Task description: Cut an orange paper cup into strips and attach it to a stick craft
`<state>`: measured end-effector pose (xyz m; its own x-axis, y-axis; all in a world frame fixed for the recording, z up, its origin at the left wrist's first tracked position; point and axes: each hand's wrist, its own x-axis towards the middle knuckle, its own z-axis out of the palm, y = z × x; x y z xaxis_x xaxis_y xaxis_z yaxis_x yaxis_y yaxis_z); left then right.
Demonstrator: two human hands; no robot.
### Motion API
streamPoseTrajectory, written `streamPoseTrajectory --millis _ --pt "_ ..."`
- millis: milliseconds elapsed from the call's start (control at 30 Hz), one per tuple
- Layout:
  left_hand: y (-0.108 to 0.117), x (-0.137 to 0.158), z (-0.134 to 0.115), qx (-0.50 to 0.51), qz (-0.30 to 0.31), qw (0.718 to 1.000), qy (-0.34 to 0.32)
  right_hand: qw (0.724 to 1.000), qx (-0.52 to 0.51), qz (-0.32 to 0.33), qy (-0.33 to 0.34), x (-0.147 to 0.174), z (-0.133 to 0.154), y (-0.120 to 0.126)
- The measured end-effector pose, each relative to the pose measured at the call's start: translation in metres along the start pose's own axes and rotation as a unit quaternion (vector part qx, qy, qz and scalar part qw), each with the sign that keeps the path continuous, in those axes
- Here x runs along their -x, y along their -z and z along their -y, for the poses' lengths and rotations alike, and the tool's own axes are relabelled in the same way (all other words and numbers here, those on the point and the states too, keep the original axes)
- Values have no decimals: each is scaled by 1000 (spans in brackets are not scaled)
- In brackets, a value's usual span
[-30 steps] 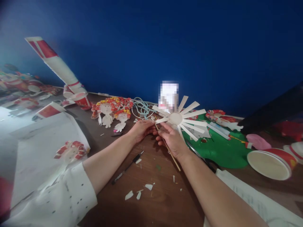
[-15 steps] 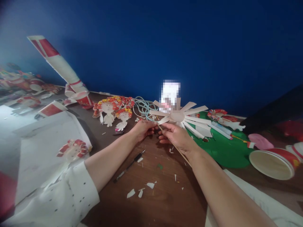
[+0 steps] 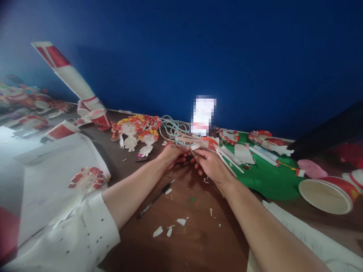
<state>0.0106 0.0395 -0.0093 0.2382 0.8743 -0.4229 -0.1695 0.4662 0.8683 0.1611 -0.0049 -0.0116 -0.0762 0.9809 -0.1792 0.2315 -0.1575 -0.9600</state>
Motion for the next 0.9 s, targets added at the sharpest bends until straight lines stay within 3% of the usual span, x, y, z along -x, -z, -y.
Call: streamPoseTrajectory --millis 167,333,467,633,900 --pt "-1 2 -2 21 0 1000 4 994 -110 3 -21 -1 -1 -2" --pt "-2 -1 1 20 -11 1000 1 989 -131 -17 -63 -1 4 -4" --pt "-2 -4 4 -3 -20 1000 -11 993 -83 -43 -73 -4 5 -6" --pt "-1 -5 6 -15 -10 1000 -22 994 4 -110 -11 -3 9 -10" --pt "-3 -5 7 -20 -16 1000 -19 985 89 -150 -14 4 21 -13"
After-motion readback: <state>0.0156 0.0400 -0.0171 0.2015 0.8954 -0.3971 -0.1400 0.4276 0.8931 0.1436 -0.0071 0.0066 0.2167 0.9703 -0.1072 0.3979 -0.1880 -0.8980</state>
